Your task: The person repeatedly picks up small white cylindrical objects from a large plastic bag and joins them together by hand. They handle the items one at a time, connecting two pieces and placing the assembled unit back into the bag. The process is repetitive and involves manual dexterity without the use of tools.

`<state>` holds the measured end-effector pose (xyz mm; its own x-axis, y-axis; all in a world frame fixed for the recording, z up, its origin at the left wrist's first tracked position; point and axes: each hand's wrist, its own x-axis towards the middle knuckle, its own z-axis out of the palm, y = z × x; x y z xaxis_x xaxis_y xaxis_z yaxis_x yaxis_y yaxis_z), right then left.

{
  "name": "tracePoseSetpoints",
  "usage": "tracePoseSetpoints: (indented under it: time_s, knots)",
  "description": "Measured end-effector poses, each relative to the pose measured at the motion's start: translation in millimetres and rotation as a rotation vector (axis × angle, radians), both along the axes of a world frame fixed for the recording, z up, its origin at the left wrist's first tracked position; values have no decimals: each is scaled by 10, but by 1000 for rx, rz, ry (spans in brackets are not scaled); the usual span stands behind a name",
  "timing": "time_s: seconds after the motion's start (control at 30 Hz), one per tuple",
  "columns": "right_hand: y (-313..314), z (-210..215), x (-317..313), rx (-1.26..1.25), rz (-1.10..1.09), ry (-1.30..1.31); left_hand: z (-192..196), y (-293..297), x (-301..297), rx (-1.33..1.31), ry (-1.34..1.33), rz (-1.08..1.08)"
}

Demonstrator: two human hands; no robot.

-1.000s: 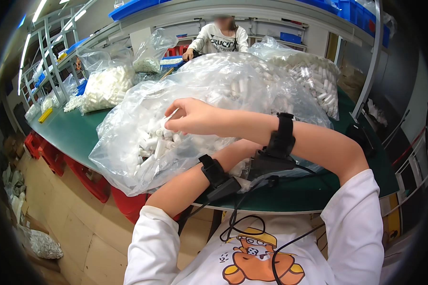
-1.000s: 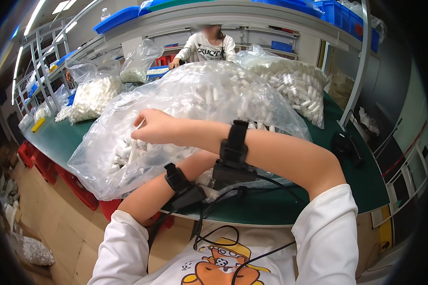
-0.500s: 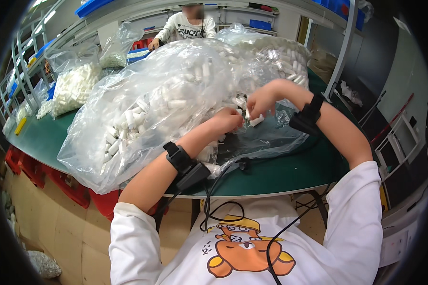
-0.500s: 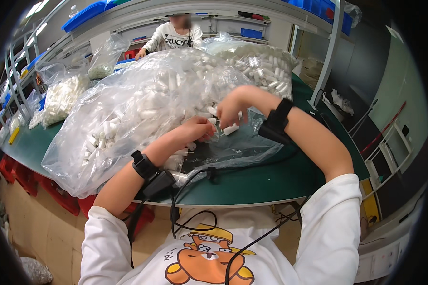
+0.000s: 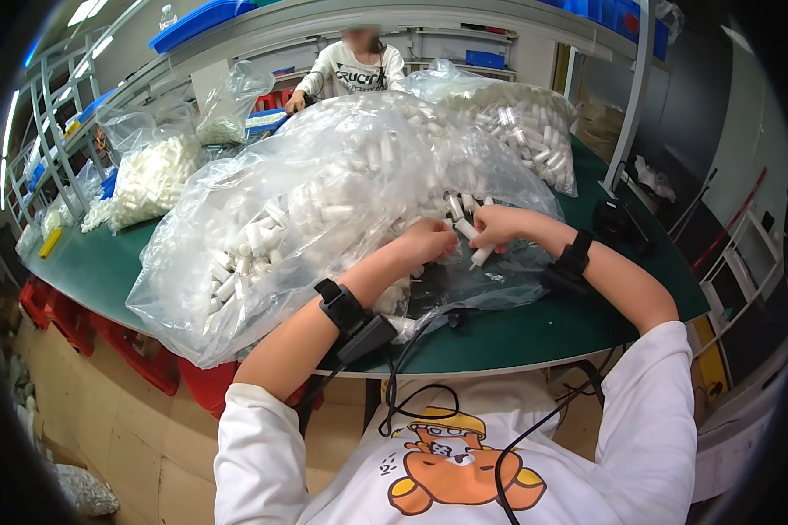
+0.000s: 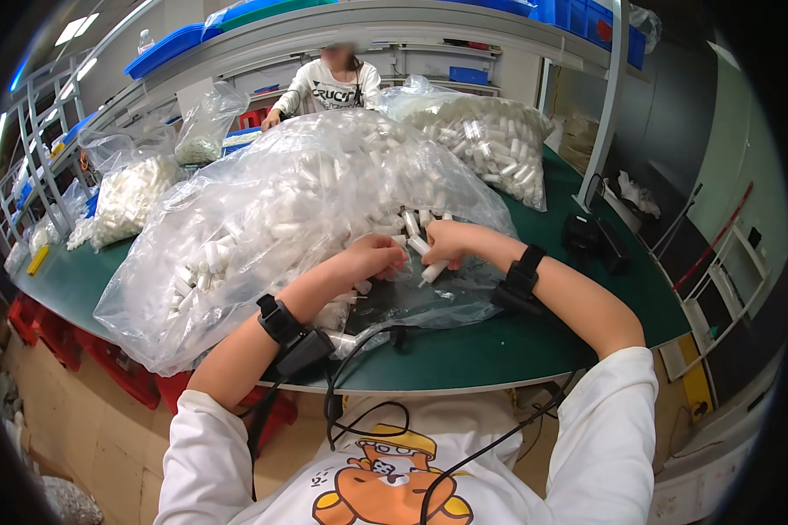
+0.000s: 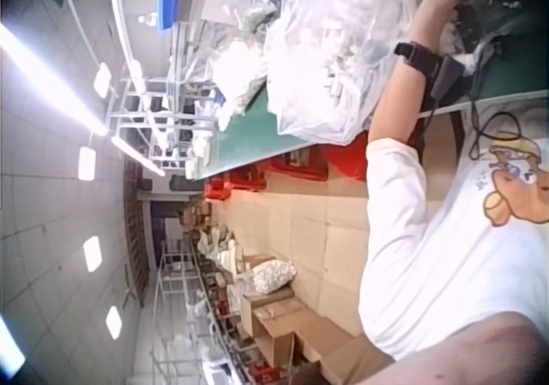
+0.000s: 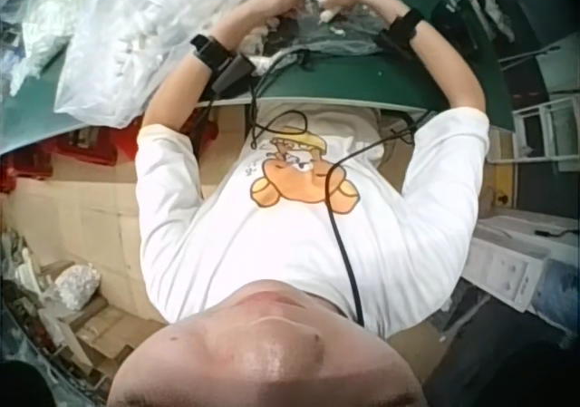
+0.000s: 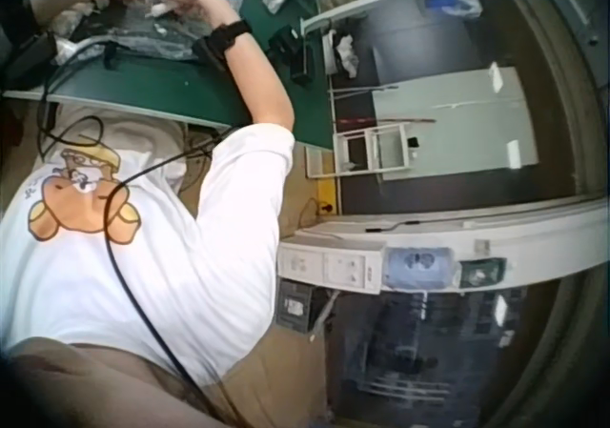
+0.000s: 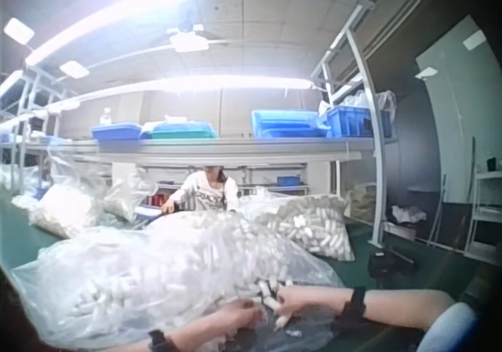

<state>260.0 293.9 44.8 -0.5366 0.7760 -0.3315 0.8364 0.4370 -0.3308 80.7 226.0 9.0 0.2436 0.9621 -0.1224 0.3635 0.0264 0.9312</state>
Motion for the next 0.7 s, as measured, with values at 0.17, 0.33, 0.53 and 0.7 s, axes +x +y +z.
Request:
tracePoseSetpoints:
  time_s: [0.17, 0.33, 0.53, 0.7]
  knots:
    - [-276, 127, 52, 31, 43, 206, 101, -117, 51, 25, -68, 63]
    - [-482, 98, 66, 234, 128, 443, 84, -63, 13, 180, -137, -42]
    - [-641, 18, 113, 427, 5, 785, 156, -103, 47, 150, -350, 171]
    - [-498, 75, 239, -19, -143, 886, 208, -176, 90, 64, -588, 176]
